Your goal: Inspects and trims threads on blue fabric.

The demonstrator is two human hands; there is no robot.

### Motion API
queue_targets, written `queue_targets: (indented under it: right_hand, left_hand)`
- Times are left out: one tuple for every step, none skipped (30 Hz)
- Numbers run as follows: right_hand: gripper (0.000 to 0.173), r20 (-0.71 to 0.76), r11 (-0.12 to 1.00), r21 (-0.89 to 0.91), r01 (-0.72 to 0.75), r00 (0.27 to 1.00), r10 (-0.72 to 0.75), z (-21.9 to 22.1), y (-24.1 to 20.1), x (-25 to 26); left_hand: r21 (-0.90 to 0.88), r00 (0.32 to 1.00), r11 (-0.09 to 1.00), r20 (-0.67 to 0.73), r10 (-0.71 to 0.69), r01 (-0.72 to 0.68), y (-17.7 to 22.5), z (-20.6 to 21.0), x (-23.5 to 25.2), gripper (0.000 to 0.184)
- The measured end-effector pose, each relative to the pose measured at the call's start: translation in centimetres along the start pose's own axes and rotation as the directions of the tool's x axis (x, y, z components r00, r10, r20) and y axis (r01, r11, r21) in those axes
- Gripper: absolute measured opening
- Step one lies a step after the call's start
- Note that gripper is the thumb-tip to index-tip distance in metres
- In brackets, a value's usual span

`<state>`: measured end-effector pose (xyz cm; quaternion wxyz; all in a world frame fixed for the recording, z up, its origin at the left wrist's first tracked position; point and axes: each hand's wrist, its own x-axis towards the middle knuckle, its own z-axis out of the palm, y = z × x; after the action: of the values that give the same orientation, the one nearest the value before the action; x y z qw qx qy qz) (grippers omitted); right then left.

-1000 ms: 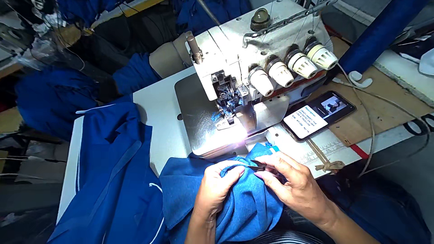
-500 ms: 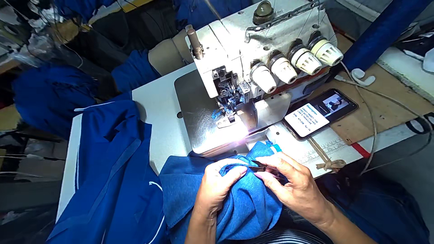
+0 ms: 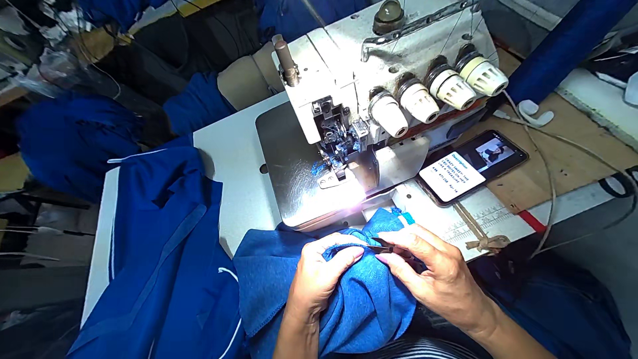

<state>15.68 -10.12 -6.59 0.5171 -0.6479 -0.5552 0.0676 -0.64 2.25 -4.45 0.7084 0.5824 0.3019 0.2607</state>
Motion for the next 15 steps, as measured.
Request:
queue_targets:
  right_hand:
    - [0.019, 0.005, 1.000, -0.003, 0.000, 1.000, 0.000, -0.04, -0.01, 0.01]
    - [0.019, 0.009, 1.000, -0.005, -0.001, 1.000, 0.001, -0.09, -0.03, 0.04]
    - [0.019, 0.014, 1.000, -0.006, -0.001, 1.000, 0.001, -0.13, -0.05, 0.06]
    - [0.019, 0.016, 1.000, -0.007, -0.002, 1.000, 0.002, -0.14, -0.06, 0.05]
    - [0.019, 0.017, 1.000, -0.010, -0.001, 1.000, 0.002, -0.13, -0.05, 0.02]
    - [0.019, 0.014, 1.000, -0.013, 0.000, 1.000, 0.000, -0.11, -0.03, 0.00]
    - [0.019, 0.012, 1.000, -0.017, 0.001, 1.000, -0.001, -0.11, -0.03, 0.00]
    - [0.019, 0.011, 1.000, -0.018, 0.001, 1.000, -0.001, -0.13, -0.04, -0.01]
    - [0.019, 0.012, 1.000, -0.018, 0.000, 1.000, 0.000, -0.16, -0.06, 0.00]
    - [0.019, 0.013, 1.000, -0.020, 0.004, 1.000, -0.004, -0.21, -0.06, 0.01]
    - [0.019, 0.013, 1.000, -0.025, 0.010, 1.000, -0.010, -0.23, -0.06, 0.04]
    - [0.019, 0.011, 0.999, -0.029, 0.012, 1.000, -0.012, -0.23, -0.07, 0.03]
    - [0.019, 0.011, 0.999, -0.032, 0.014, 1.000, -0.013, -0.23, -0.07, 0.01]
    - [0.019, 0.013, 0.999, -0.036, 0.014, 1.000, -0.014, -0.25, -0.07, 0.01]
    - [0.019, 0.016, 0.999, -0.042, 0.013, 1.000, -0.012, -0.28, -0.07, 0.00]
  left_hand:
    - [0.002, 1.000, 1.000, -0.004, -0.002, 0.002, 0.04, 0.05, -0.01, 0.007]
    - [0.002, 1.000, 1.000, -0.007, -0.004, 0.004, 0.07, 0.08, -0.02, 0.008]
    - [-0.001, 1.000, 1.000, -0.007, -0.005, 0.005, 0.07, 0.06, -0.03, 0.008]
    - [-0.004, 1.000, 1.000, -0.006, -0.005, 0.005, 0.05, 0.04, -0.04, 0.008]
    - [-0.005, 1.000, 1.000, -0.003, -0.003, 0.003, 0.04, 0.02, -0.03, 0.008]
    - [-0.003, 1.000, 1.000, -0.001, 0.002, -0.002, 0.04, 0.03, -0.01, 0.008]
    - [0.003, 1.000, 1.000, 0.000, 0.008, -0.008, 0.03, 0.03, 0.02, 0.008]
    - [0.008, 1.000, 1.000, 0.000, 0.012, -0.012, -0.02, 0.02, 0.04, 0.008]
    - [0.010, 1.000, 1.000, 0.000, 0.014, -0.014, -0.07, 0.01, 0.04, 0.008]
    - [0.012, 1.000, 1.000, -0.001, 0.014, -0.014, -0.11, 0.01, 0.05, 0.008]
    - [0.011, 1.000, 1.000, -0.004, 0.012, -0.012, -0.12, 0.01, 0.07, 0.008]
    - [0.010, 1.000, 1.000, -0.004, 0.010, -0.010, -0.12, -0.01, 0.06, 0.008]
    - [0.014, 1.000, 1.000, -0.003, 0.009, -0.009, -0.13, -0.04, 0.04, 0.007]
    - [0.018, 1.000, 1.000, -0.004, 0.009, -0.009, -0.13, -0.04, 0.05, 0.007]
    - [0.017, 1.000, 1.000, -0.005, 0.009, -0.009, -0.14, -0.01, 0.05, 0.007]
